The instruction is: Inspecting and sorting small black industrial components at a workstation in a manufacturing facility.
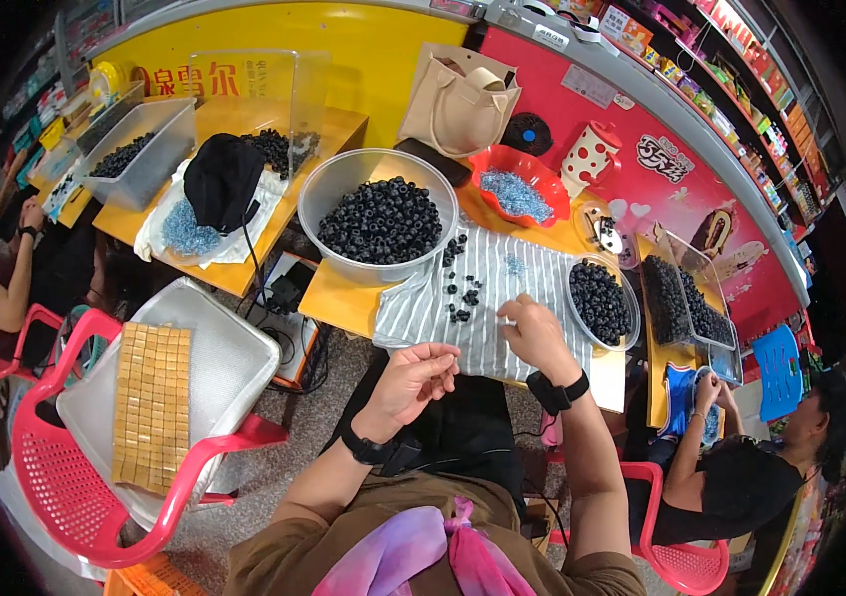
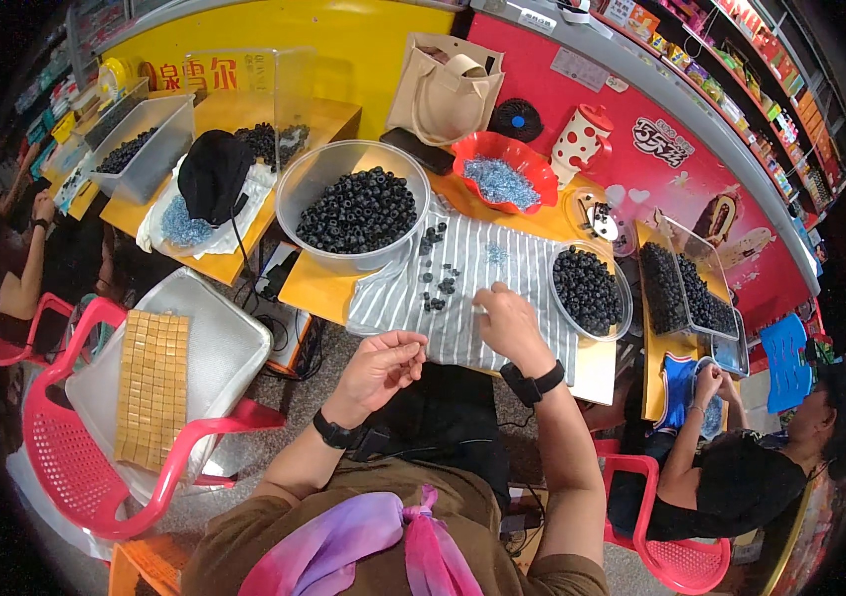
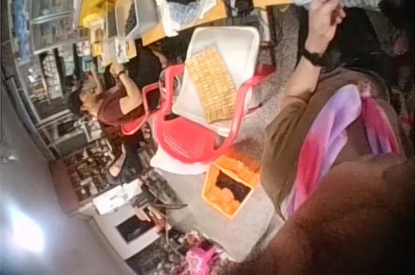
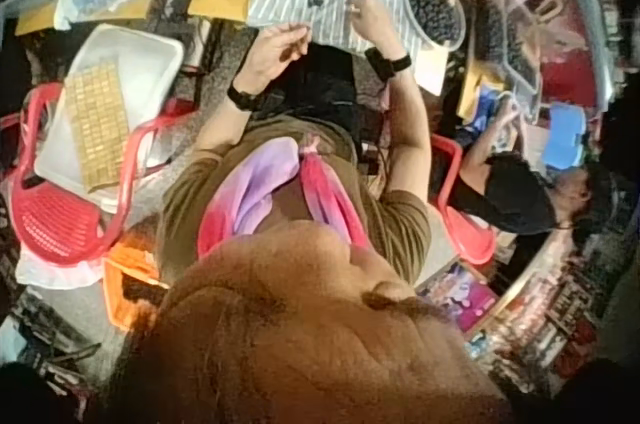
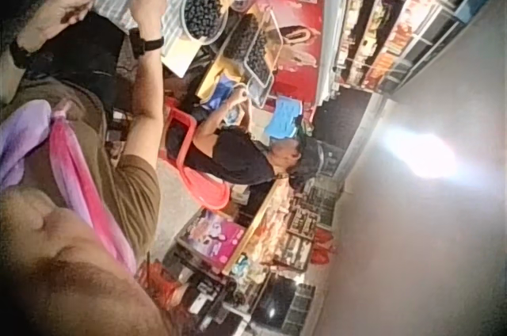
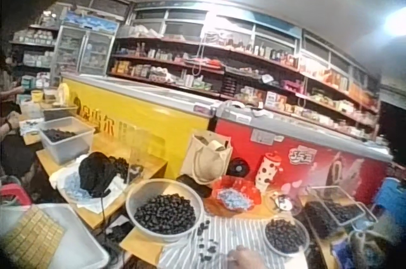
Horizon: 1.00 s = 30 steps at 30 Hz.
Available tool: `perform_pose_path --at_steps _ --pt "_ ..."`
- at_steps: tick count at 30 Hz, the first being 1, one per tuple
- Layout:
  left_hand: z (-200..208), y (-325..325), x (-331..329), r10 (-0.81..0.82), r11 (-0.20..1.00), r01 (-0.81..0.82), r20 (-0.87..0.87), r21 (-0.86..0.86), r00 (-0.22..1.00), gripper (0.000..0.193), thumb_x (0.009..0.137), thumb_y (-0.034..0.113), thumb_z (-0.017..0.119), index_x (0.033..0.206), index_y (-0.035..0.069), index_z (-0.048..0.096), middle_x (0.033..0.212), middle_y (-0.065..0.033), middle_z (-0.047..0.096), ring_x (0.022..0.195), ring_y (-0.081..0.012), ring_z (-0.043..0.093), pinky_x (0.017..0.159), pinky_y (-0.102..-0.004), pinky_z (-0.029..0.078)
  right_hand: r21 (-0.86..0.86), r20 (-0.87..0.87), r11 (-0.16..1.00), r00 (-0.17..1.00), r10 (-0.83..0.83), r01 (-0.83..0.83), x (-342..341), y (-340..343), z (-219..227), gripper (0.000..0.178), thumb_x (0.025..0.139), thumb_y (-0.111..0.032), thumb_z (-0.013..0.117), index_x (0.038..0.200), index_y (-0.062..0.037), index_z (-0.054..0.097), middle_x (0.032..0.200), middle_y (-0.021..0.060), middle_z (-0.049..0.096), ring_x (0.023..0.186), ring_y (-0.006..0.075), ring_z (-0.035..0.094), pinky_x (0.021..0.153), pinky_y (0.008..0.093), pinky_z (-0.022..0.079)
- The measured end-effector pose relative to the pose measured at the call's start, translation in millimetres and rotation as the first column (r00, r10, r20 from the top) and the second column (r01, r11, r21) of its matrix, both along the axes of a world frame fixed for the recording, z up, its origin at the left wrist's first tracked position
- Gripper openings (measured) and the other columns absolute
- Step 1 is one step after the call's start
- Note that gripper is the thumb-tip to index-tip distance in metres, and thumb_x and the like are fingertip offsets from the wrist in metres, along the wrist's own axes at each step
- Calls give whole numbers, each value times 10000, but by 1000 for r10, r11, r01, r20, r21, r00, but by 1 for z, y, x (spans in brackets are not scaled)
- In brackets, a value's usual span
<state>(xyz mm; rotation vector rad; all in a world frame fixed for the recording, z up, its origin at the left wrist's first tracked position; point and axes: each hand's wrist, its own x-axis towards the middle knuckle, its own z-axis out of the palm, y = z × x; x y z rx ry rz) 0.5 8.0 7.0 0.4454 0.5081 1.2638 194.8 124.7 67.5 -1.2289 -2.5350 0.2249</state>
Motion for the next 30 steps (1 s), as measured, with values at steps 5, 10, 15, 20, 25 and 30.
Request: perform_pose_path --at_steps 5,10,15,20,25,30 --pt "-3 0 6 -7 999 9 36 -49 999 154 892 66 592 1021 -11 623 797 -56 650 611 -119 617 499 -199 446 145 -161 986 982 101 -78 -46 21 10 106 720 -65 611 823 -51 631 834 153 591 817 363 597 689 465 480" --pt "-11 -5 2 -3 999 4 29 -36 1000 164 890 61 590 1036 -9 621 808 -60 650 619 -131 606 517 -210 443 124 61 982 989 134 -141 -73 37 -13 74 675 -42 599 748 -41 609 788 151 598 801 352 602 687 456 491" --pt "-13 -7 -5 95 995 -94 56 -29 994 217 920 125 576 1082 -16 602 850 -70 658 658 -129 626 543 -203 458 126 -193 979 964 182 -160 -68 -3 8 94 722 -46 638 813 -24 634 813 117 627 775 307 621 647 400 499" --pt "1 -9 -1 -14 996 -5 201 93 979 241 938 113 537 1119 -37 594 946 -102 656 817 -178 641 685 -255 514 -65 -599 966 784 161 -249 -48 -80 21 158 730 41 648 880 -9 641 798 114 618 742 290 602 661 352 479" --pt "-15 -8 10 -68 995 51 228 80 971 236 930 76 541 1127 -41 597 1000 -101 656 878 -168 643 755 -267 525 102 -608 981 770 193 -166 -38 -103 4 228 684 44 678 901 -18 652 837 104 622 777 274 591 711 342 446" --pt "-12 -8 10 -112 993 94 294 72 949 219 919 51 549 1112 -31 615 1012 -98 655 890 -161 638 785 -273 524 108 -649 989 746 147 -101 -34 -99 -5 231 680 76 671 891 -17 652 896 86 624 845 223 589 703 305 470"
